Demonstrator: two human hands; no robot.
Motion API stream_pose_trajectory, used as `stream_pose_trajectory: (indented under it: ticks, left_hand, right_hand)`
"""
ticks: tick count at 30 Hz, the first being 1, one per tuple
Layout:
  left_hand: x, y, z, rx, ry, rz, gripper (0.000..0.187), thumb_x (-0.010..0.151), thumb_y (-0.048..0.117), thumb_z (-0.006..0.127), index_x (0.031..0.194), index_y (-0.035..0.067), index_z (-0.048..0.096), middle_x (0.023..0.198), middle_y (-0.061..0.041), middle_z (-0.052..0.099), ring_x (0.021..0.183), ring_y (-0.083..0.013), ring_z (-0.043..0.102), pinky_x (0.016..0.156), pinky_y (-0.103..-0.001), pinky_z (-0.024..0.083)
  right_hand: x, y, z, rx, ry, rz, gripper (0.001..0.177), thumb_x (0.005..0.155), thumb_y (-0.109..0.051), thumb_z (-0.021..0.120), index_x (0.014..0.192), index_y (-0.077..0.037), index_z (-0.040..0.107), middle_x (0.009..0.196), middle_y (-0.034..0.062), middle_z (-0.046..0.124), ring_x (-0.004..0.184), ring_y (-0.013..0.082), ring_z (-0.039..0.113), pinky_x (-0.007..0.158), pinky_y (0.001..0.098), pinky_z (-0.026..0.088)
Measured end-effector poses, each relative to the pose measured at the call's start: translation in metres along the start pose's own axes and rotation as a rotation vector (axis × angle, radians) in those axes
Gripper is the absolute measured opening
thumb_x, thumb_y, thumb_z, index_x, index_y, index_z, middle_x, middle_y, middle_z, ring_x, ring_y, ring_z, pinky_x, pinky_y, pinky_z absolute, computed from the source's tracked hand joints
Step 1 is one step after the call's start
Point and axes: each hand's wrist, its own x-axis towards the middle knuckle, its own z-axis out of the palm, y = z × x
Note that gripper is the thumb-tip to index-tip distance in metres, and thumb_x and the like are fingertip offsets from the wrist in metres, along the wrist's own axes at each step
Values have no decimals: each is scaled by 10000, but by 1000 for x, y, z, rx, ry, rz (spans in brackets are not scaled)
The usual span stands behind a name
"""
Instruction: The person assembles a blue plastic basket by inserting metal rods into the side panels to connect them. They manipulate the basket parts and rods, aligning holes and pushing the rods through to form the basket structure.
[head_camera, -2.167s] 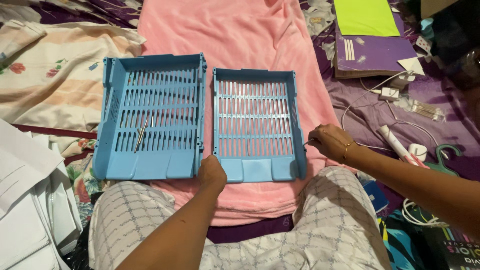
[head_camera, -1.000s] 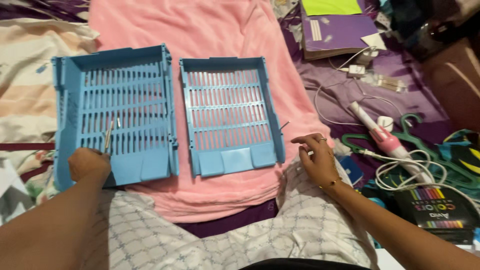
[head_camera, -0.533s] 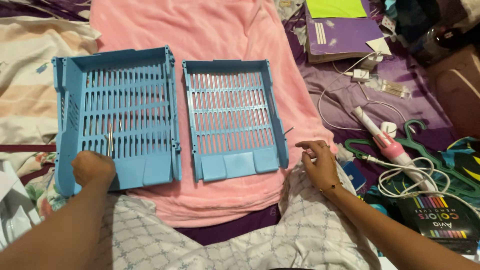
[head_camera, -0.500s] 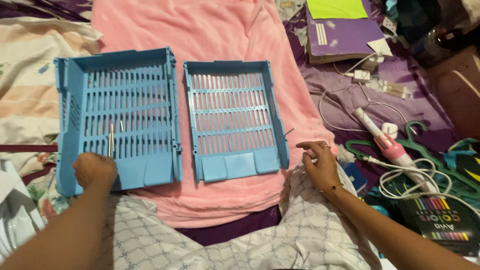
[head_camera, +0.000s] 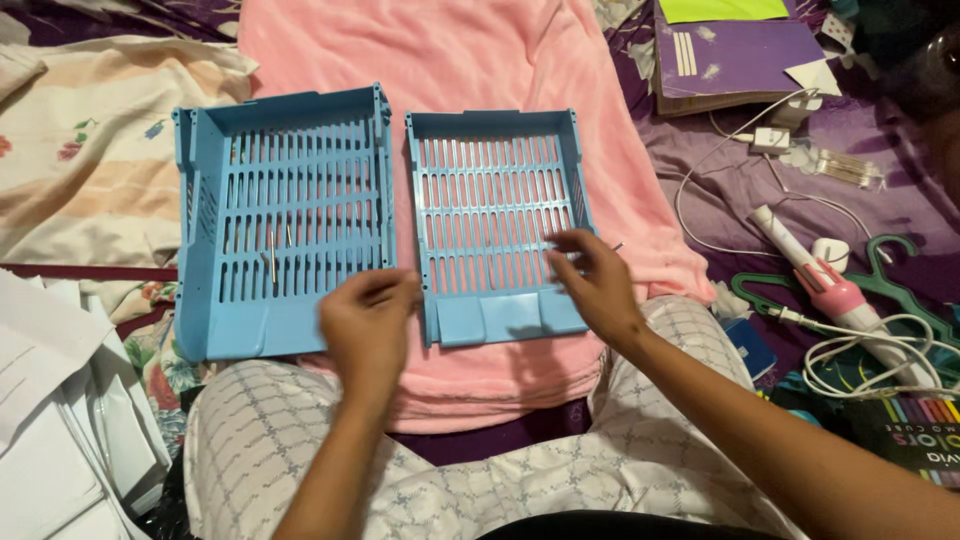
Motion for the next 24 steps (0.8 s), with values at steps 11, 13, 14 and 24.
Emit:
stream_pose_trajectory:
  ticks: [11,13,14,24]
  left_hand:
    - [12,2,41,138,-232,11,173,872,127,741,983,2,786,806,-94,793,719,-153,776,668,-290,617]
    - [4,-12,42,308,-206,71,279,919,168,716,1137,8,782,879,-87,799,733,-166,783,668,-311,616]
    - [-1,-19,41,481,-309,-25,455,943,216,693,1304,-5,525,886,-128,787,744,-216,772,678,-343,611]
    - [-41,-84,36,1107,-654,-120,1182,903,293,723,1595,71,-209,1032,-197,715,923,-379,716,790,-486,563]
  right_hand:
    - [46,-9,27,375,-369,312,275,931,-143,715,1096,76,729,952,130,777,880,202,759,833,302,639]
    - [44,-2,26,309,-319,329,233,900,-122,742,1033,71,739,909,127,779,828,191,766,787,296,640]
    - [42,3,27,279,-295,338,214,885,-111,756,1001,68,744,887,125,781,801,186,769,764,293,640]
    - [27,37,25,218,-46,460,138,887,-121,749,908,11,714,816,88,750,730,141,727,704,278,630]
